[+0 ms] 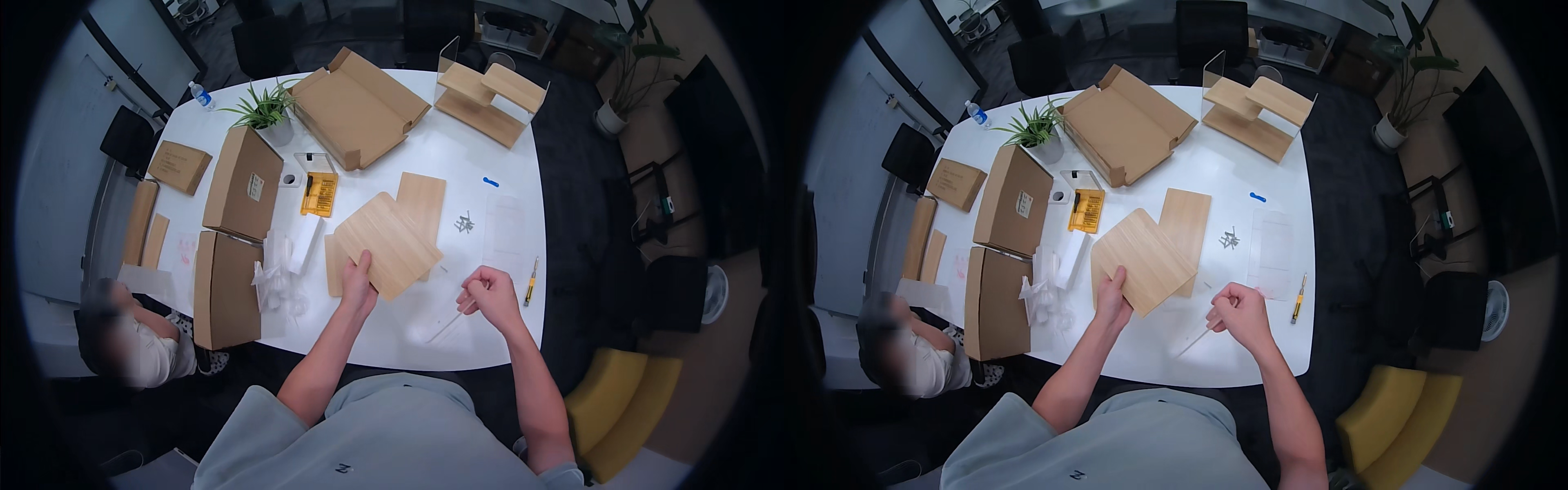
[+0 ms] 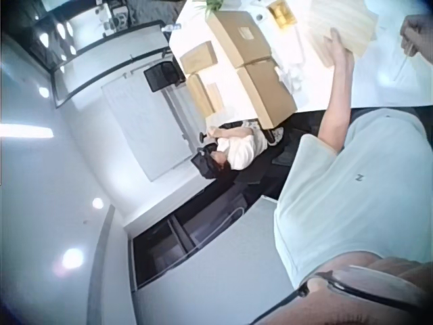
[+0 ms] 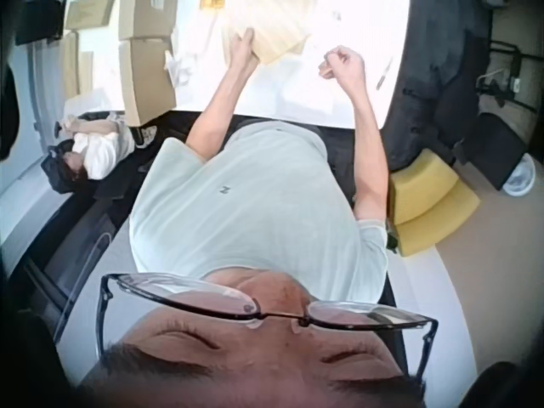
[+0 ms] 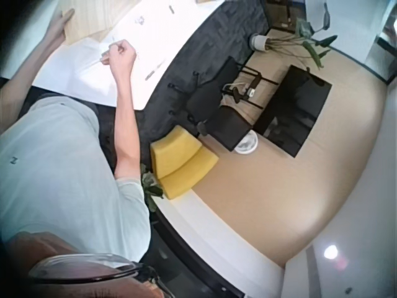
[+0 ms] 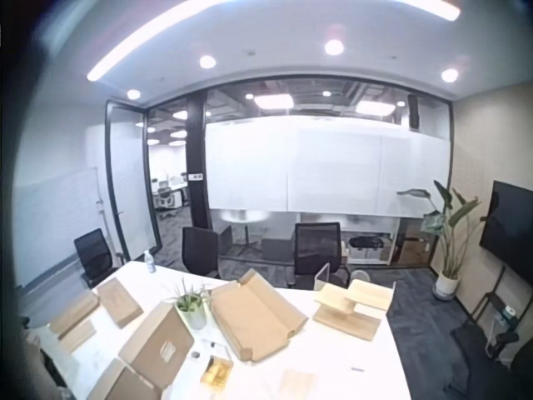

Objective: The person unpacks flat-pack furniture components from cardboard boxes on a white table. They remove protective plastic film from wooden panels and clear acrylic sheets, then use a screwdriver to attach hardware to the wooden pieces. A second person assists by unpacking and organizing parts in the background.

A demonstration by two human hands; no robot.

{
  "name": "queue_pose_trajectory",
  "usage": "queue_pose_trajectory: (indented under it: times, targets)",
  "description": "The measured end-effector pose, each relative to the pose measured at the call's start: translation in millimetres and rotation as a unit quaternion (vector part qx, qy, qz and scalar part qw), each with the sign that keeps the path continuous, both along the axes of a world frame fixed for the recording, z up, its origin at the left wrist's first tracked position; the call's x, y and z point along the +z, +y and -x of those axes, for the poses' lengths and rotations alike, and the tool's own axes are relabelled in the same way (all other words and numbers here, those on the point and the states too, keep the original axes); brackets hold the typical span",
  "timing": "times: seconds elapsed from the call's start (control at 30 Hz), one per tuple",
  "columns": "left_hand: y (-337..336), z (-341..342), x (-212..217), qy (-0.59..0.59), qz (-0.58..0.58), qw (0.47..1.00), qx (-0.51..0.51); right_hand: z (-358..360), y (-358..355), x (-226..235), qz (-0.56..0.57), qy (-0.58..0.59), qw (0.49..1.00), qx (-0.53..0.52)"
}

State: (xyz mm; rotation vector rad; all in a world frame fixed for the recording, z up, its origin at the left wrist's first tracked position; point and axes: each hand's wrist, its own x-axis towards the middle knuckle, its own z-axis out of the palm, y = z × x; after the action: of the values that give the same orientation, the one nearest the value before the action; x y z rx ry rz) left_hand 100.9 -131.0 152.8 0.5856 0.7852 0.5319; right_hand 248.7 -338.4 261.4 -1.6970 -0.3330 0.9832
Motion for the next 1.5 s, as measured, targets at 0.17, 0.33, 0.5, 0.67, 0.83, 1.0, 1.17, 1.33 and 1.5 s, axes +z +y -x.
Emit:
queue_pose_trajectory:
  times: [0.17, 0.33, 0.5, 0.67, 0.83, 1.0, 1.17, 1.33, 1.5]
  targets:
    - [-3.2, 10.3, -29.7, -0.018, 0.031, 0.999, 0.024, -16.5, 57.9, -3.4, 0.079, -0.039, 0.995, 0.04]
    - [3.7, 14.3, -73.4, -0.022, 0.138, 0.988, 0.059, -34.7, 113.5, -15.8, 0.116, 0.027, 0.99, 0.077]
    - [18.7, 17.4, -96.2, -0.022, 0.217, 0.974, 0.061, -39.2, 139.2, -30.3, 0.056, 0.087, 0.985, 0.138]
    - [28.5, 15.5, -108.9, 0.022, 0.256, 0.963, 0.083, -49.8, 145.1, -68.5, 0.02, -0.064, 0.968, 0.242]
    - [40.4, 28.5, -115.9, 0.044, 0.239, 0.964, 0.111, -60.5, 153.7, -91.7, 0.033, -0.489, 0.821, 0.292]
    - [56.4, 39.5, -108.8, 0.059, 0.25, 0.963, 0.083, -61.8, 137.3, -96.7, -0.073, -0.045, 0.971, 0.223]
    - [55.7, 19.5, -92.4, 0.054, 0.309, 0.949, 0.004, -81.4, 79.4, -71.7, -0.068, 0.041, 0.997, 0.004]
    - [39.0, -25.4, -98.6, 0.056, 0.333, 0.938, -0.079, -103.7, 54.6, -70.6, -0.072, 0.12, 0.986, -0.089]
    - [34.2, -39.1, -110.9, 0.068, 0.355, 0.923, -0.136, -97.6, 95.1, -66.0, 0.009, 0.074, 0.995, -0.06]
